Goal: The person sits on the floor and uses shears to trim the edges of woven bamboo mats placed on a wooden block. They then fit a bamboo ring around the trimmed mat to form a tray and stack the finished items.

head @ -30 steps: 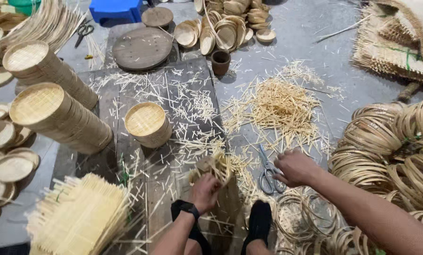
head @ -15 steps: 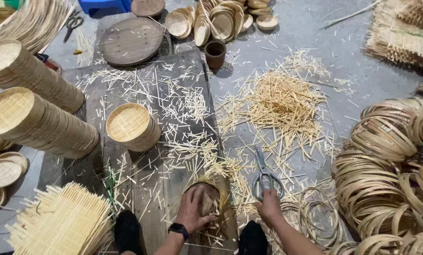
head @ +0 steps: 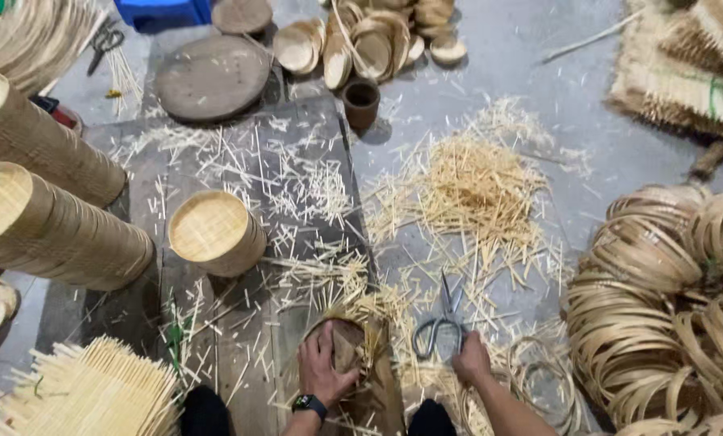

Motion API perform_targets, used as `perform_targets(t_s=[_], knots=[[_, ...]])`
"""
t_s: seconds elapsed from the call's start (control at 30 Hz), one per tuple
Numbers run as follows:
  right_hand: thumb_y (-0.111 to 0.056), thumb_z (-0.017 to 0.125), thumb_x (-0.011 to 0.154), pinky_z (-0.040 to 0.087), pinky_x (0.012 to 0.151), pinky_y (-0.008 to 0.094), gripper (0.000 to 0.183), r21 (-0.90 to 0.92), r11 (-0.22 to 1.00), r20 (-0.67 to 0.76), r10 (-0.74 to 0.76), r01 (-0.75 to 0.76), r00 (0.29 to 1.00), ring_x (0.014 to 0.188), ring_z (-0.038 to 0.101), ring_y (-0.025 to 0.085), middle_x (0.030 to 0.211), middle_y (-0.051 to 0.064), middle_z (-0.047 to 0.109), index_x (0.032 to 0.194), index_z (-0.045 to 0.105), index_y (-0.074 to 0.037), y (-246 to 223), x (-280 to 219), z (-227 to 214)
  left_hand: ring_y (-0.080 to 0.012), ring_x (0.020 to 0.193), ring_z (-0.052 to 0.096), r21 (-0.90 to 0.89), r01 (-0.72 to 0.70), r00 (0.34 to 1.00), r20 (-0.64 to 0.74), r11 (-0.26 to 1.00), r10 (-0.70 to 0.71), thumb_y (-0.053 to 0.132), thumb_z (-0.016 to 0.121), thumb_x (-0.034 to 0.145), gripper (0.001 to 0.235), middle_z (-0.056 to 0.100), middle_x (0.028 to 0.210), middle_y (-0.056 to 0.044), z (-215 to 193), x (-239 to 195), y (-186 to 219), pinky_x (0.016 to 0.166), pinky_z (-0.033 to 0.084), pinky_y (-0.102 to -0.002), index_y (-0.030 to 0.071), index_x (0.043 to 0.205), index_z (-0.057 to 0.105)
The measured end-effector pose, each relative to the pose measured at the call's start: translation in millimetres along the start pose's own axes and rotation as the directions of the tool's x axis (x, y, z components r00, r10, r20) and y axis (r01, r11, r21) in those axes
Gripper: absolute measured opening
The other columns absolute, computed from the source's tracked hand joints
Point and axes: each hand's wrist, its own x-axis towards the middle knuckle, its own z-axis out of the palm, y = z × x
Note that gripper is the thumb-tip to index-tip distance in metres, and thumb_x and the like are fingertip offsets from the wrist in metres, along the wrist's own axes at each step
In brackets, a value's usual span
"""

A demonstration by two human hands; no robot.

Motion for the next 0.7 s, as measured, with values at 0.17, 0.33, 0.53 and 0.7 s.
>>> perform_targets(t_s=[0.17, 0.33, 0.53, 0.7], knots=[[-0.02, 0.077, 0.082, 0.054, 0.068, 0.045, 0.048, 0.481, 0.845, 0.329, 0.072, -0.233, 0.942, 0.075, 0.073, 0.033, 0.088, 0.021, 0.075, 0.121, 0.061, 0.002, 0, 9, -16, -0.0407, 0.144, 0.027, -0.222, 0.101, 0.993, 0.076, 0.97, -0.086, 0.044, 0.107, 0.036, 0.167, 0.026, 0.157, -0.022, -3, -11, -16, 0.113, 0.024, -0.053, 0.016, 0.164, 0.003], [-0.034, 0.071, 0.084, 0.06, 0.071, 0.042, 0.05, 0.829, 0.358, 0.5, -0.133, -0.429, 0.856, 0.079, 0.072, 0.025, 0.088, 0.014, 0.073, 0.114, 0.058, 0.003, 9, -7, -30, -0.0374, 0.142, 0.032, -0.355, 0.032, 0.995, -0.081, 0.934, -0.065, 0.027, 0.096, 0.056, 0.127, 0.035, 0.153, -0.017, -4, -26, -11, 0.118, 0.03, -0.048, 0.015, 0.158, 0.021], [-0.048, 0.054, 0.102, 0.051, 0.067, 0.042, 0.039, 0.017, 0.999, 0.066, 0.033, -0.034, 0.997, 0.069, 0.061, 0.024, 0.071, 0.006, 0.063, 0.115, 0.065, -0.013, 19, -35, -6, -0.0376, 0.138, 0.038, -0.425, 0.281, 0.934, -0.086, 0.861, -0.347, 0.021, 0.092, 0.057, 0.122, 0.04, 0.146, -0.017, 6, -24, 29, 0.118, 0.032, -0.049, 0.017, 0.157, 0.023], [-0.038, 0.048, 0.104, 0.046, 0.063, 0.034, 0.033, 0.033, 0.948, -0.136, -0.309, 0.316, 0.941, 0.065, 0.053, 0.014, 0.071, -0.003, 0.058, 0.097, 0.07, -0.015, 35, -43, -20, -0.0401, 0.139, 0.037, -0.426, 0.261, 0.936, -0.106, 0.866, -0.335, 0.03, 0.089, 0.059, 0.12, 0.038, 0.149, -0.019, 2, -22, 35, 0.117, 0.033, -0.051, 0.014, 0.156, 0.02]])
